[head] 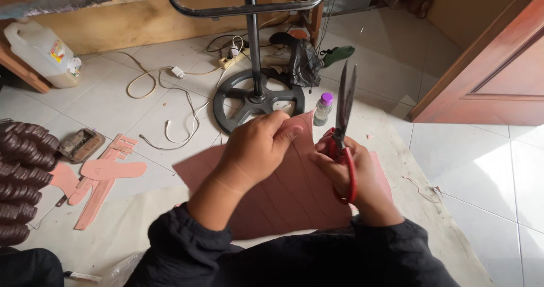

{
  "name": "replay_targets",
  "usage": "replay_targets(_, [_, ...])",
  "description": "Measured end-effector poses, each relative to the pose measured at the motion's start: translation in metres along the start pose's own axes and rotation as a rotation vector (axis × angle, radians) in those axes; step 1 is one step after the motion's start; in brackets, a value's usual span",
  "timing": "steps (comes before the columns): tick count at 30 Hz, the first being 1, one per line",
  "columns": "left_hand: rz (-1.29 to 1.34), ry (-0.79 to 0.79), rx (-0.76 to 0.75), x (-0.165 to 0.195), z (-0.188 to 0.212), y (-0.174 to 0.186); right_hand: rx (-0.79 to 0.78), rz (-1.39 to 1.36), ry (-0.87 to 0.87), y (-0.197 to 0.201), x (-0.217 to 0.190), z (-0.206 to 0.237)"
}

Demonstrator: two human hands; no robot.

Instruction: The person sits on the floor and uses red-handled scissors to cut a large sheet of pink foam along pre-drawn curved lines. They repeatedly trim the edges of the foam pieces to refine the shape, placing finished pieces aside on the floor.

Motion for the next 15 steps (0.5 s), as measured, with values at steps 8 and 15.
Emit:
replay_targets(8, [0.768, 0.095, -0.041, -0.064, 0.004, 0.032, -0.293, -0.071, 0.017, 0.010, 0.008, -0.022])
replay_targets(15, [0.540, 0.036, 0.053, -0.077, 0.007, 0.022, -0.395, 0.221, -0.037, -0.040, -0.003, -0.008])
Point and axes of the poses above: each hand's wrist, its own z-axis away from the middle knuckle, its own y-axis out of the back of the hand, x = y × z, the point moved 3 cm from there along -z, towards the middle knuckle, and after that the axes turned 13 degrees about z, right-handed, at the moved point
